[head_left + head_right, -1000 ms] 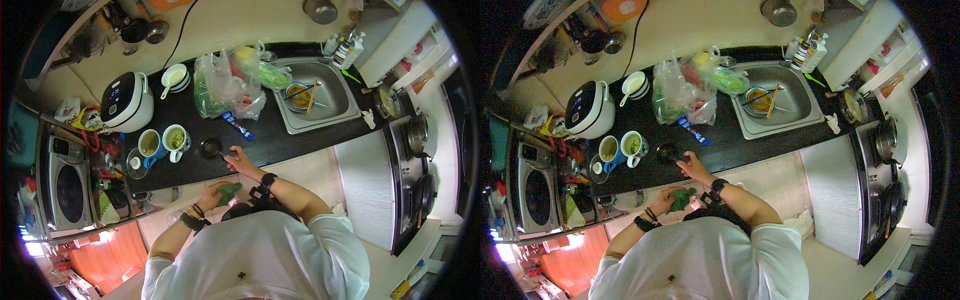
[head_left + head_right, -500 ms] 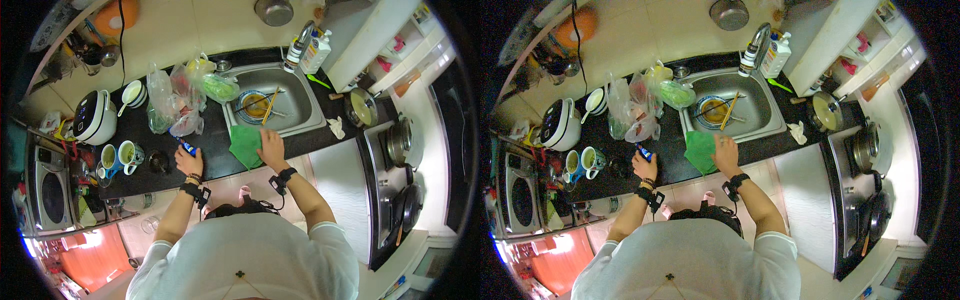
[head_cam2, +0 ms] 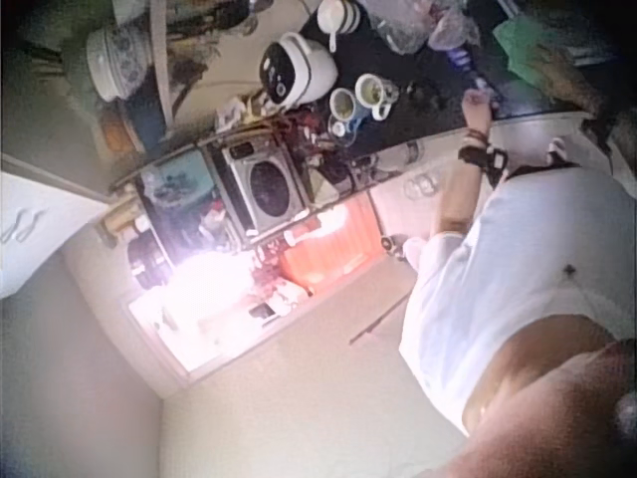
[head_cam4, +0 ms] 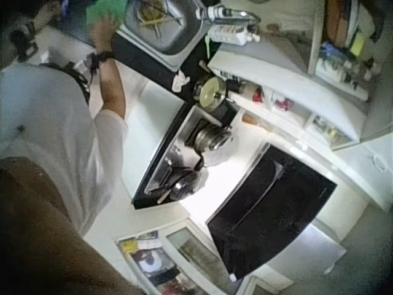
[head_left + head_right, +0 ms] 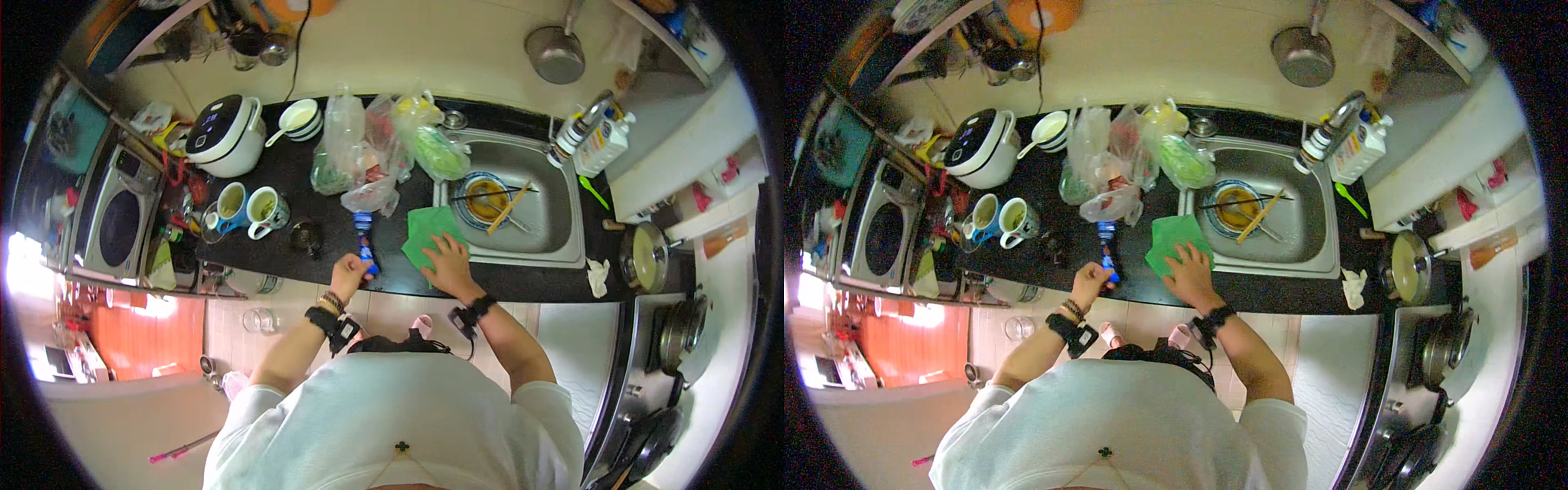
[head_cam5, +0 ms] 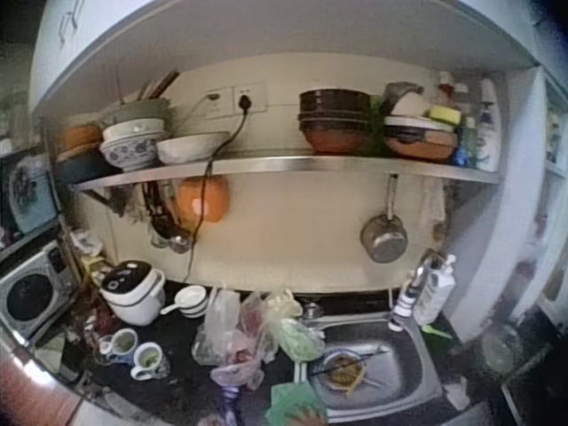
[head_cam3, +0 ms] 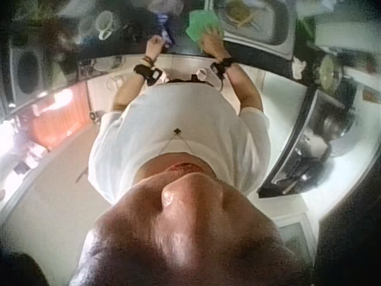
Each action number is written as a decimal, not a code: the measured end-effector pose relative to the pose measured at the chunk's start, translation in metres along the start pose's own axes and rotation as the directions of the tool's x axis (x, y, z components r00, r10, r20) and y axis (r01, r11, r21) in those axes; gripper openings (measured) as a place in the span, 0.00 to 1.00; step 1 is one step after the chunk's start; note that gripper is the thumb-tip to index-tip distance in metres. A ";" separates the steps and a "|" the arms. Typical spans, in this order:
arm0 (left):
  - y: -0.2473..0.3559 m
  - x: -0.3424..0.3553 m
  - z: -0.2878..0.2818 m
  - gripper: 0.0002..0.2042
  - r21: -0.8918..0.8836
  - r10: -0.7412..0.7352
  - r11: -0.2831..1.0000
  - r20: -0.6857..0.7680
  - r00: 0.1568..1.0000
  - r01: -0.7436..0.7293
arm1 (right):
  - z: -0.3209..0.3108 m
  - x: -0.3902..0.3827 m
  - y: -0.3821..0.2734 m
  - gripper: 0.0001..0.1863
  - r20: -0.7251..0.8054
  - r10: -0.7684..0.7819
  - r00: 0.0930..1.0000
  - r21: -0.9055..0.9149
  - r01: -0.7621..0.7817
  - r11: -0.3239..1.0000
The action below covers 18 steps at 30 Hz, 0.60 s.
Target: Prepare a cup of tea by washing a strainer, heating water in a kettle, and adding tea powder from a sachet.
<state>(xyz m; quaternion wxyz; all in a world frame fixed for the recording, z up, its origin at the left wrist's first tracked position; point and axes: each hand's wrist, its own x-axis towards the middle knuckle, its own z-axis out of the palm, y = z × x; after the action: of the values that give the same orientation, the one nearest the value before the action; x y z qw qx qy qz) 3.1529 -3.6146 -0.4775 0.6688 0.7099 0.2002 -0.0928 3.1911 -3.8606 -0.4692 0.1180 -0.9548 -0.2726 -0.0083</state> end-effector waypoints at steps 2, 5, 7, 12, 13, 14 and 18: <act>0.019 -0.034 -0.008 0.09 0.116 0.105 0.985 0.153 0.983 -0.124 | -0.004 0.002 -0.013 0.22 -0.014 0.103 0.995 0.520 -0.081 0.850; 0.044 -0.067 -0.022 0.09 0.256 0.161 0.937 0.289 0.944 -0.238 | -0.027 0.015 -0.039 0.17 0.148 0.194 0.970 0.983 -0.166 0.081; 0.062 -0.083 -0.031 0.09 0.294 0.174 0.913 0.345 0.922 -0.282 | -0.045 0.029 -0.057 0.14 0.235 0.136 0.962 0.938 -0.188 -0.291; 0.089 -0.089 -0.074 0.07 0.191 0.200 0.941 0.352 0.915 -0.279 | -0.069 0.054 -0.100 0.07 0.147 0.161 0.976 0.982 -0.125 -0.139; 0.093 -0.090 -0.084 0.06 0.057 0.191 0.971 0.391 0.900 -0.231 | -0.073 0.057 -0.107 0.08 0.132 0.176 0.975 0.982 -0.105 -0.155; 0.097 -0.092 -0.096 0.08 0.049 0.158 0.978 0.469 0.869 -0.204 | -0.074 0.060 -0.113 0.09 0.132 0.193 0.972 0.983 -0.104 -0.149; 0.093 -0.092 -0.132 0.14 0.131 0.143 0.963 0.495 0.857 -0.236 | -0.074 0.068 -0.132 0.07 0.098 0.188 0.977 0.985 -0.069 -0.158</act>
<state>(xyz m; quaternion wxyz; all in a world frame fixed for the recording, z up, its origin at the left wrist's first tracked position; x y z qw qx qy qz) 3.0895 -3.5015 -0.3447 0.6335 0.7404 -0.0532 -0.2181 3.1837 -3.7337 -0.3623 0.8083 -0.5562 -0.0833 0.1741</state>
